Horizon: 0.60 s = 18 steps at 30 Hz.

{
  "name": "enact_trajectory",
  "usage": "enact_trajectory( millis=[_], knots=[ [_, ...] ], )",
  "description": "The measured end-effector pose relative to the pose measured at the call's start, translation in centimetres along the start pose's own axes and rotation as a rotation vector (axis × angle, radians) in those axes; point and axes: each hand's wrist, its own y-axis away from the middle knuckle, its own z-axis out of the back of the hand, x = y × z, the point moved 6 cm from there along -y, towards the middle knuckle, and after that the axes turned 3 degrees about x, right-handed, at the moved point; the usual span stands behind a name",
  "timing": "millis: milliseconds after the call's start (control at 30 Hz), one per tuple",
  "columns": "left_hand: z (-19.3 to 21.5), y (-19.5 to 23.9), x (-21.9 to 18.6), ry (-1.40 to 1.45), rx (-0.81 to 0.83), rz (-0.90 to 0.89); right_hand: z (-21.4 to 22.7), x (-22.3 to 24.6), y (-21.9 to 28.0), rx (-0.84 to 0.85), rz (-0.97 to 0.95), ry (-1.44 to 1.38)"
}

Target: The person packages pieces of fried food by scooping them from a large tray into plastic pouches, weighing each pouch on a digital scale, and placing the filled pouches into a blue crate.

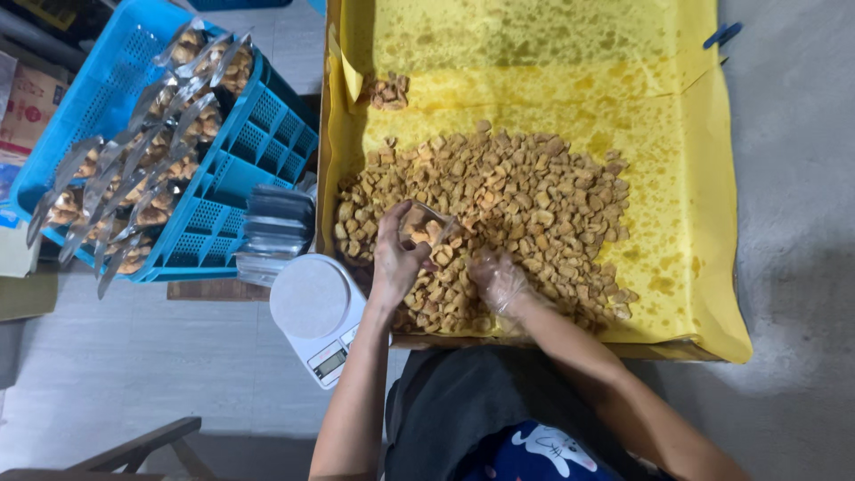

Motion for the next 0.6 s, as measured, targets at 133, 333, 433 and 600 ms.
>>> enact_trajectory(
  millis=[133, 333, 433, 600],
  knots=[
    [-0.9, -0.3, -0.9, 0.020, 0.066, -0.151, 4.3, 1.5, 3.6, -1.148, -1.051, 2.142],
    [-2.2, -0.9, -2.4, -0.191, 0.110, -0.188, 16.8, -7.1, 8.2, 0.477, -0.409, 4.306],
    [-4.0, -1.6, -1.4, -0.232, 0.160, -0.005, 25.6, -6.4, 11.4, 0.647, -0.832, 3.865],
    [-7.9, -3.4, -1.4, -0.274, 0.117, -0.258, 30.0, -5.3, 11.6, 0.922, -1.008, 3.531]
  ],
)
